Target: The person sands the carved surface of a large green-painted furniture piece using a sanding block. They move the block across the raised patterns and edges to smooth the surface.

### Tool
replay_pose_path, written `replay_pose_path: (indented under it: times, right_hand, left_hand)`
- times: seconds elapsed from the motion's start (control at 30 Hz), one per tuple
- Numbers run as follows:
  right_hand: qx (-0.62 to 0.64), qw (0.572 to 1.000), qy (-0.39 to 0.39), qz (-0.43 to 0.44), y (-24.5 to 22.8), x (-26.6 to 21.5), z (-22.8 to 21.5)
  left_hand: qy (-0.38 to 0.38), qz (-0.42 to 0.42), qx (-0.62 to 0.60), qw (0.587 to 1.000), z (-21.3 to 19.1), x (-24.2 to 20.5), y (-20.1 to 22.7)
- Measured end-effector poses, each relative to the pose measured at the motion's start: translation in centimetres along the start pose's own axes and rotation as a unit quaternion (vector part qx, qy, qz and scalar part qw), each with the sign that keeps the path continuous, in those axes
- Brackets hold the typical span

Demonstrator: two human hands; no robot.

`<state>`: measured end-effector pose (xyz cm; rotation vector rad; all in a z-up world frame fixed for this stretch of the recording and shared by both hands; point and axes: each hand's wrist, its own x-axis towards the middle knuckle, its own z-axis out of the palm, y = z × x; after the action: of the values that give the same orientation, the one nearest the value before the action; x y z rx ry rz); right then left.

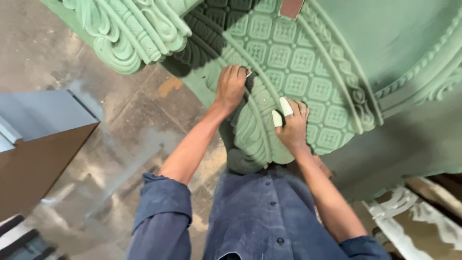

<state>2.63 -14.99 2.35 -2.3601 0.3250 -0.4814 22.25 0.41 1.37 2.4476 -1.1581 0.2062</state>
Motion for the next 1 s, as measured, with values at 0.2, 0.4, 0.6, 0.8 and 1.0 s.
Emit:
replay_pose_path:
  times: [0.2,0.4,0.6,0.8,1.0]
  right_hand:
    - [0.006,0.999,-0.044,-0.027,0.4,-0.1,-0.3]
    - [0.027,0.998,-0.03,-0.039,-0.1,-0.1,-0.4]
    - [0.029,0.999,-0.023,-0.04,0.3,0.4,-0.2]
    - [0.046,0.998,-0.032,-0.028,0.3,0.2,-0.9]
    - [0.05,0.998,-0.028,-0.033,0.3,0.6,-0.4]
  left_hand:
    - [-0.022,0.018,0.02,0.999,2.7,1.8,0.7]
    - [-0.07,0.042,0.052,0.995,-0.1,-1.0,-1.0]
    - [-0.018,-0.046,0.014,0.999,-2.3,-1.8,-1.9]
    - [-0.029,-0.063,0.001,0.998,-0.8,-0.1,-1.5]
    - [-0.044,-0.008,0.016,0.999,2.1,1.1,-2.6]
